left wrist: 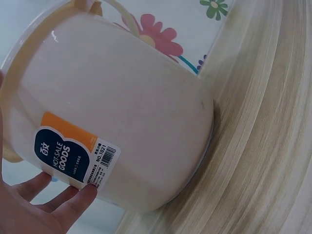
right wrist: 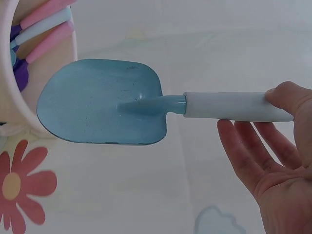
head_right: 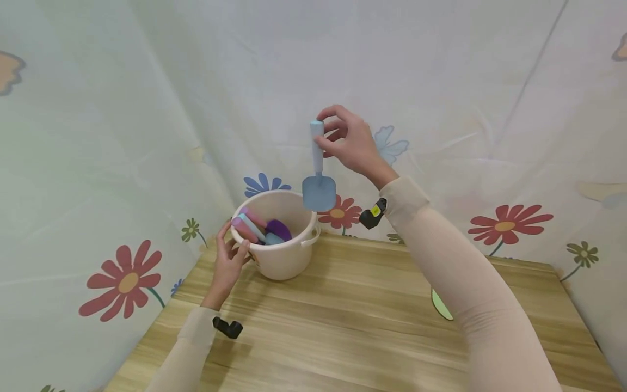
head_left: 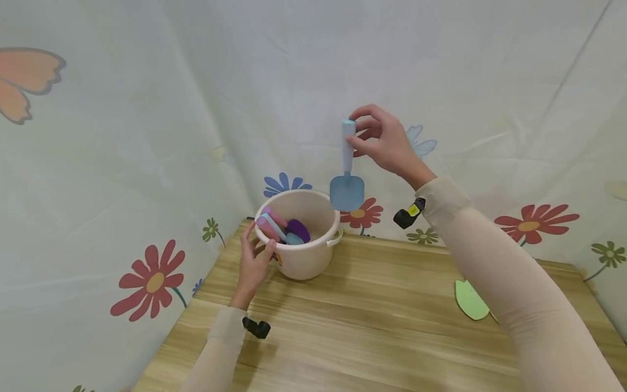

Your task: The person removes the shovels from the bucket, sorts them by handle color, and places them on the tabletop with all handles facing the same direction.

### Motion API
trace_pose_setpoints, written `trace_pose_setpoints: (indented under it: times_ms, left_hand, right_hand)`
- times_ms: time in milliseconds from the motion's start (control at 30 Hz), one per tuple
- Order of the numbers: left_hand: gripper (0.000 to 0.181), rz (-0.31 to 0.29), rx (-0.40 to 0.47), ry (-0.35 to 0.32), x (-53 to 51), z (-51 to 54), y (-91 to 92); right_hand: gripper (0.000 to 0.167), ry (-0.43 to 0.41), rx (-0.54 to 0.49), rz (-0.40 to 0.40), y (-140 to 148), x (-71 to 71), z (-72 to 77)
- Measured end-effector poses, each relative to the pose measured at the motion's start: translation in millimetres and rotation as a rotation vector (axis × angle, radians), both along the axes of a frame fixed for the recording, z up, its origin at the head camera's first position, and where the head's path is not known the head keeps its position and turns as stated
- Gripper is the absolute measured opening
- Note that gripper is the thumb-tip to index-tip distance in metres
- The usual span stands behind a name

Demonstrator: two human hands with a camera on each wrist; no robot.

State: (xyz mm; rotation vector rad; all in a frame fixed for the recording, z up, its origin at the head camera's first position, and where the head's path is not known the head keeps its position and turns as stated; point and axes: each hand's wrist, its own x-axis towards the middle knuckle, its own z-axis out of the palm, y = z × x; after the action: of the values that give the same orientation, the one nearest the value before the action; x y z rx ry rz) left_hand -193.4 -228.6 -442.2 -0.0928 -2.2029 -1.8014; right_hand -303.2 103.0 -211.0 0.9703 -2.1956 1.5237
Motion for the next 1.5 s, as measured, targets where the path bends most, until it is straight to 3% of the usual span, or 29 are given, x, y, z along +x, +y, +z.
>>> trace_pose_setpoints:
  times_ms: [200,500,833,1100,1333,1500]
  left_hand:
    - [0.077,-0.007,0.004,0.006,0.4,1.6,-0.5]
    - [0.076,-0.003,0.014,-0.004,2.0,-0.4,-3.6]
    - [0.076,-0.004,0.010,0.006,4.6,1.0,-2.6]
    - [0.076,-0.005,0.011,0.004,3.3,0.6,-3.5]
    - [0.075,0.007,0.023,0.025,-13.2,-26.7,-11.9]
    - [0.076,0.009,0.022,0.029,-14.0,-27.6,-11.4]
  right_hand:
    - [0.038,-0.024,-0.004,-0.016,31,5.5,-6.4]
    - [0.040,-0.077,0.015,-0.058,67,13.2,-33.2]
    - [0.040,-0.131,0.029,-0.087,101,21.4,-71.3]
    - [0.042,-0.195,0.043,-0.120,125,27.7,-110.3]
    - [0.045,-0.286,0.011,-0.099,144,30.0,-142.7]
    - [0.045,-0.354,0.001,-0.111,160,29.2,-169.4]
